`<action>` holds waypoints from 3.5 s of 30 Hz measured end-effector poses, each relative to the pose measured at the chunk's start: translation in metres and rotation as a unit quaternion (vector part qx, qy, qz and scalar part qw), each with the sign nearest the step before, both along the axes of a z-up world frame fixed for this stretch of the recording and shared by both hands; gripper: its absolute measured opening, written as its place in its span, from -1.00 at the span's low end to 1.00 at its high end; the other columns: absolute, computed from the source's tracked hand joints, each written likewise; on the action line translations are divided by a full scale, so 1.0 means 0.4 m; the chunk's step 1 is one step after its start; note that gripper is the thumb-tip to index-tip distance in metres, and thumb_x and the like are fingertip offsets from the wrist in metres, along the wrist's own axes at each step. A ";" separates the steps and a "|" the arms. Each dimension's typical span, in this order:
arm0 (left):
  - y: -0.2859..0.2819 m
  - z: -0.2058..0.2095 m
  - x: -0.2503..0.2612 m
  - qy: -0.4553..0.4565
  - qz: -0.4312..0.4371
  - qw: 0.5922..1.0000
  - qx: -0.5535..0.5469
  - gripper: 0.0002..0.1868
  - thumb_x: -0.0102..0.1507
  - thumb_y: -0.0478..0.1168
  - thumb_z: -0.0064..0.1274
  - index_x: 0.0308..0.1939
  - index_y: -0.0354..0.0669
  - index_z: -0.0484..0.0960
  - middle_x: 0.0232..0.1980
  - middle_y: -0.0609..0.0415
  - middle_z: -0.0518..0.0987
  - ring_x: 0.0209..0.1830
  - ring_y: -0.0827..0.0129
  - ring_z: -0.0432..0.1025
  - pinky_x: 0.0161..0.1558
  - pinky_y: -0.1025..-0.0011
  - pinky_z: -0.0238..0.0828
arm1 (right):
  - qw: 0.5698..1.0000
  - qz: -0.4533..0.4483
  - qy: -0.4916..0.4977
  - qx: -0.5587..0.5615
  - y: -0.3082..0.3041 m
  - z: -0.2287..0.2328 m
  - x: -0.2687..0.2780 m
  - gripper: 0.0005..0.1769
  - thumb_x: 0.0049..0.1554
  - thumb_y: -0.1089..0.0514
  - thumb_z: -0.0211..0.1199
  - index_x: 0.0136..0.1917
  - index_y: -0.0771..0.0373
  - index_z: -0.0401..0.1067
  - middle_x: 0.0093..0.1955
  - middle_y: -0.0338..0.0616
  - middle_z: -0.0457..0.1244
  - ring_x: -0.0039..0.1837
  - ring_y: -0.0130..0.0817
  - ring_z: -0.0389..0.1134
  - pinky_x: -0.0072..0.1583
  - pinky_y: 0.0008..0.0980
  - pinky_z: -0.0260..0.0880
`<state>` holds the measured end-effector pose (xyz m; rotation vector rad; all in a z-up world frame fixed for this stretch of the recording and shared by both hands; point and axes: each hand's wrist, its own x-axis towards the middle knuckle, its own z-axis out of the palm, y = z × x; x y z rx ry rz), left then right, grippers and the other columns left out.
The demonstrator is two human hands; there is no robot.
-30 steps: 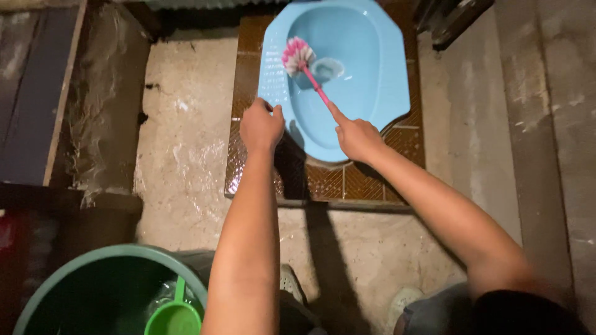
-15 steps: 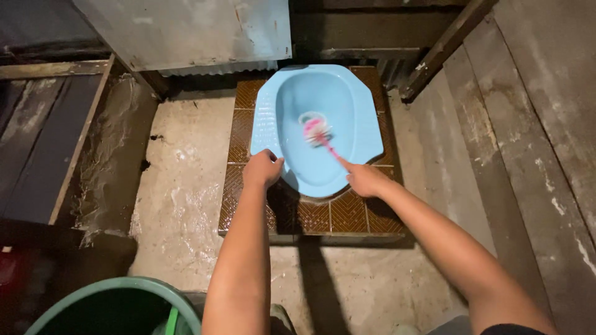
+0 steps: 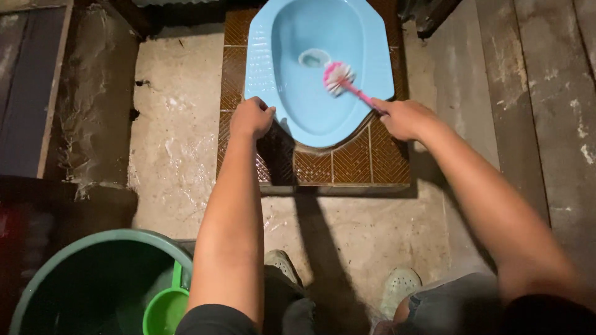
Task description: The person scrubs a blue squat toilet with a pink toilet brush, repeatedly dipping the brush into a green bucket and pouring water from a green scoop into the bowl. The person continues scrubbing the interior surfaces and rinsing the toilet throughout the clip.
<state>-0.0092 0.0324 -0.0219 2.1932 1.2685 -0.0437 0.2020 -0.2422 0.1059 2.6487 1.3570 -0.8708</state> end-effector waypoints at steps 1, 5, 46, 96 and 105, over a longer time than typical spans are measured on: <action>0.000 -0.003 0.001 0.001 -0.001 1.000 -0.001 -0.59 0.30 0.15 0.07 -0.01 -0.03 0.72 0.02 -0.27 0.66 0.20 -0.20 0.51 0.19 -0.01 0.42 | 1.000 -0.001 0.001 -0.001 -0.003 0.028 -0.014 -0.39 0.31 0.03 0.02 0.62 -0.20 0.17 0.33 0.14 0.34 0.36 0.18 0.35 0.35 0.12 0.30; 0.008 -0.008 -0.008 -0.002 0.016 1.000 0.000 -0.59 0.29 0.15 0.07 -0.01 -0.02 0.72 -0.03 -0.22 0.66 0.13 -0.19 0.54 0.14 -0.02 0.45 | 0.992 0.022 0.126 0.000 0.001 0.091 -0.012 -0.42 0.27 0.16 0.06 0.55 0.13 0.23 0.47 0.22 0.20 0.49 0.30 0.18 0.47 0.18 0.15; -0.003 0.025 -0.004 -0.019 0.005 1.000 0.013 -0.60 0.30 0.14 0.08 -0.06 -0.07 0.72 -0.07 -0.27 0.66 0.10 -0.25 0.54 0.10 -0.04 0.46 | 0.997 -0.081 0.018 0.000 0.017 0.140 -0.055 -0.43 0.39 0.16 -0.14 0.64 -0.06 0.17 0.50 0.29 0.15 0.49 0.29 0.17 0.44 0.26 0.12; -0.041 0.034 0.063 -0.060 0.017 0.998 0.005 -0.65 0.29 0.09 0.00 -0.03 -0.01 0.64 0.01 -0.16 0.66 0.01 -0.18 0.51 -0.03 -0.04 0.43 | 0.981 -0.189 -0.016 0.042 0.166 -0.015 0.189 -0.30 0.35 0.19 -0.21 0.70 -0.23 -0.06 0.59 0.26 -0.01 -0.30 -0.16 0.15 -0.26 -0.15 0.10; -0.091 0.057 0.142 -0.153 0.014 0.987 -0.048 -0.73 0.32 0.05 0.02 -0.11 0.00 0.66 -0.16 -0.17 0.67 0.05 -0.20 0.56 0.09 -0.05 0.48 | 0.987 -0.161 0.007 0.010 -0.149 0.114 -0.077 -0.33 0.30 0.23 -0.12 0.67 0.07 0.05 0.44 0.31 0.22 0.47 0.30 0.20 0.39 0.25 0.25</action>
